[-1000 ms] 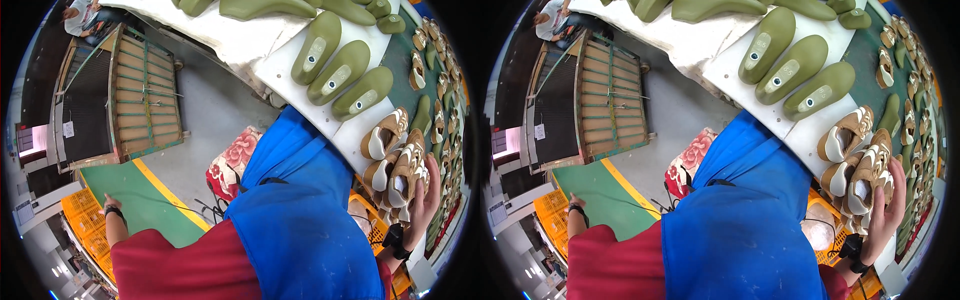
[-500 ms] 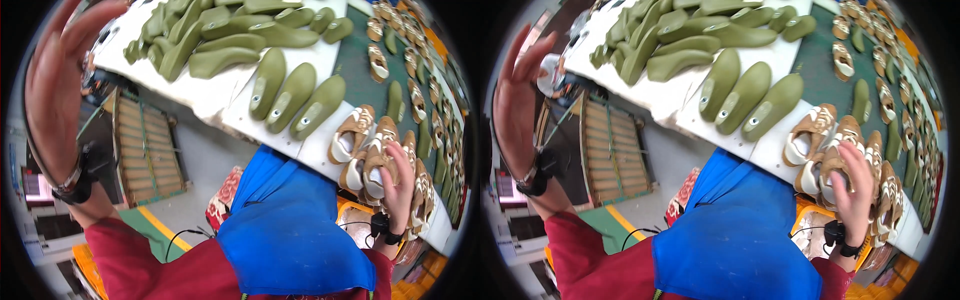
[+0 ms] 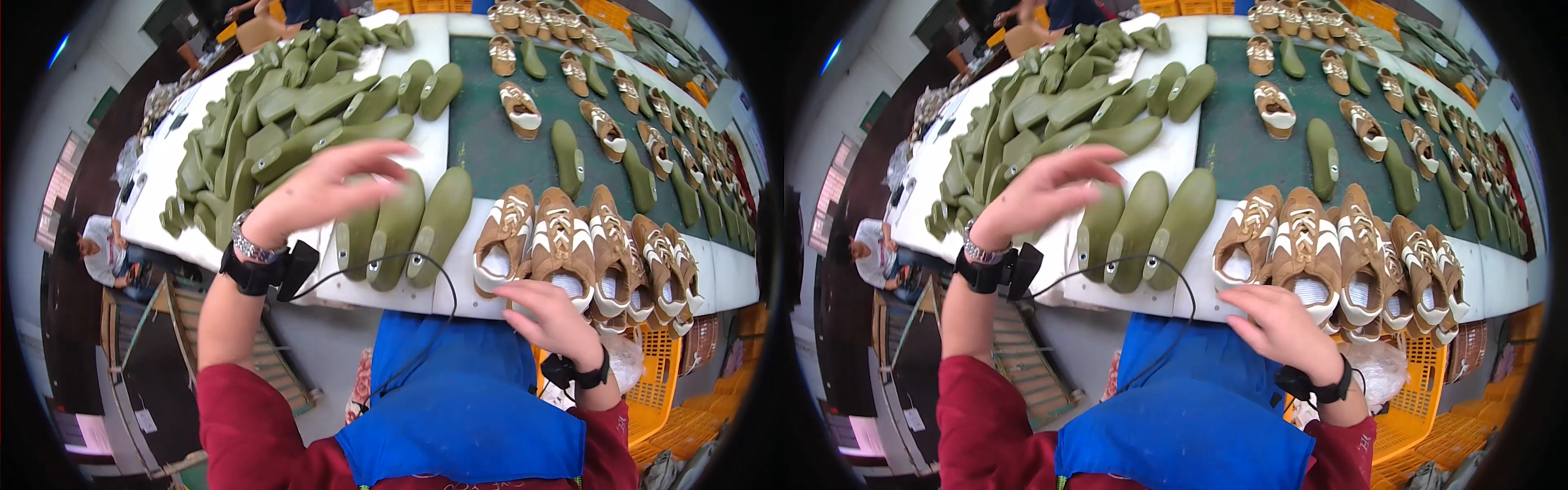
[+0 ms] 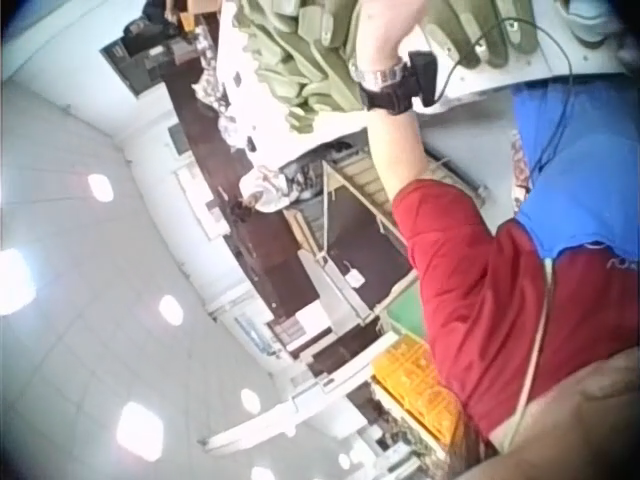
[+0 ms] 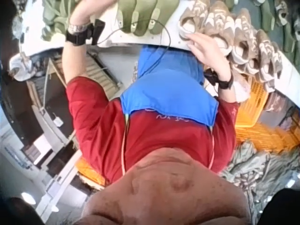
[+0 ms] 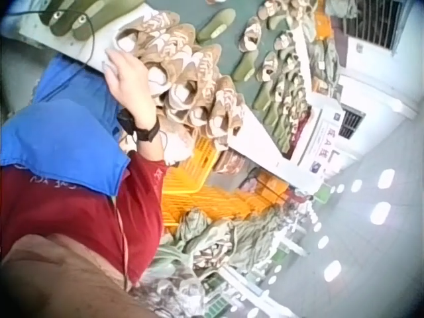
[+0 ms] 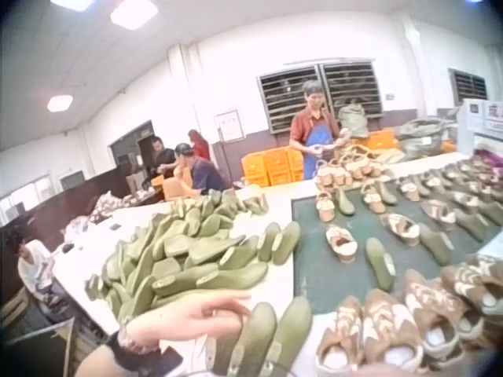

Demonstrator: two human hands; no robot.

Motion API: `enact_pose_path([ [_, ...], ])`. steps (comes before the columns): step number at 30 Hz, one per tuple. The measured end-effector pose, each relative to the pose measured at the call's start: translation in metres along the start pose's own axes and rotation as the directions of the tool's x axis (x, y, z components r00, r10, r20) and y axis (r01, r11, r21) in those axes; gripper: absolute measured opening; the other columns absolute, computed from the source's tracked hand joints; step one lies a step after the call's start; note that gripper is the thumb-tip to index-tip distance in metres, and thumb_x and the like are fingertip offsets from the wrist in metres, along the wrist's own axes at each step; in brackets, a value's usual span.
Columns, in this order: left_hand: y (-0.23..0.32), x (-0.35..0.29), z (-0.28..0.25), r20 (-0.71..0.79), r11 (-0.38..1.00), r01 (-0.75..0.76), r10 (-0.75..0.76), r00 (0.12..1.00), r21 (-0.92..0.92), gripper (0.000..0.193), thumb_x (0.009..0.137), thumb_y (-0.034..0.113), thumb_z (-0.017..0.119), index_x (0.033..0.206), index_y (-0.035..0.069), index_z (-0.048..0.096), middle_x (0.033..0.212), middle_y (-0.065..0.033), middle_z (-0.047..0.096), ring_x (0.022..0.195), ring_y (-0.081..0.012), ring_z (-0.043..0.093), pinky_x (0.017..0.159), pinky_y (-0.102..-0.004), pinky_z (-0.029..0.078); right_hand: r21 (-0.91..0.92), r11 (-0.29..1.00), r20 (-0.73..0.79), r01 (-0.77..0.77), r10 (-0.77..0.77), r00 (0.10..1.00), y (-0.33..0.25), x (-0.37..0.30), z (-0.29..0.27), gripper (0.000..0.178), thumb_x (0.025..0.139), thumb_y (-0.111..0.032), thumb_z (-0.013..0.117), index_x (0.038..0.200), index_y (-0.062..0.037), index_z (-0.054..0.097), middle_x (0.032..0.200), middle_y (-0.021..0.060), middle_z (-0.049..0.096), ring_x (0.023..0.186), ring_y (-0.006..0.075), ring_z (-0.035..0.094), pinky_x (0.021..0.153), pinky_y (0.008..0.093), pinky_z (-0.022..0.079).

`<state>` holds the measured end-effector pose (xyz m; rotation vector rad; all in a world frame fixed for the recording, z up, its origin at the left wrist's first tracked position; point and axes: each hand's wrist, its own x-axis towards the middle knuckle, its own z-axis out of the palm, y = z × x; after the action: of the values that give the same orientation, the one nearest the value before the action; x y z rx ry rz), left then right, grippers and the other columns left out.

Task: Placing shoe uppers onto shoe lasts and organizing them on the workbench.

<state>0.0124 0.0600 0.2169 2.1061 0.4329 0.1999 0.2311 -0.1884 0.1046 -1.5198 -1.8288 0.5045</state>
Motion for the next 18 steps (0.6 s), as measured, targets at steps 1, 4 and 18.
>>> enact_pose_path([
  [1, -0.026, 0.005, -0.016, -0.182, 0.999, -0.025, 0.017, 0.983, -0.039, 0.042, 0.091, 0.017, 0.055, 0.130, 0.004, 0.046, 0.110, -0.0091, 0.062, 0.103, -0.0126, 0.055, 0.091, -0.0280, 0.043, 0.033, 0.998, -0.008, 0.048, -0.047, 0.999, -0.001, 0.009, 0.004, 0.029, 0.078, -0.011, 0.065, 0.106, -0.0052, 0.062, 0.099, 0.0135, 0.064, 0.086, 0.0323, 0.062, 0.075, 0.0367, 0.051],
  [4, -0.179, -0.023, -0.061, -0.575, 0.974, 0.212, -0.131, 0.807, 0.076, 0.035, 0.090, 0.016, 0.056, 0.121, -0.001, 0.054, 0.109, -0.0103, 0.063, 0.100, -0.0175, 0.060, 0.088, -0.0294, 0.047, 0.117, 0.975, 0.025, 0.187, -0.191, 0.981, -0.013, 0.053, 0.035, 0.028, 0.081, -0.013, 0.061, 0.107, -0.0050, 0.060, 0.098, 0.0117, 0.062, 0.086, 0.0311, 0.062, 0.073, 0.0371, 0.051],
  [18, -0.315, -0.114, 0.022, -0.490, 0.707, 0.448, -0.162, 0.856, 0.547, 0.055, 0.082, 0.031, 0.061, 0.129, 0.005, 0.044, 0.135, -0.0197, 0.040, 0.122, -0.0391, 0.040, 0.099, -0.0463, 0.034, -0.139, 0.938, 0.433, 0.316, -0.229, 0.872, -0.042, 0.123, -0.020, 0.028, 0.080, -0.018, 0.062, 0.105, -0.0067, 0.061, 0.079, 0.0132, 0.064, 0.076, 0.0330, 0.063, 0.064, 0.0432, 0.051],
])
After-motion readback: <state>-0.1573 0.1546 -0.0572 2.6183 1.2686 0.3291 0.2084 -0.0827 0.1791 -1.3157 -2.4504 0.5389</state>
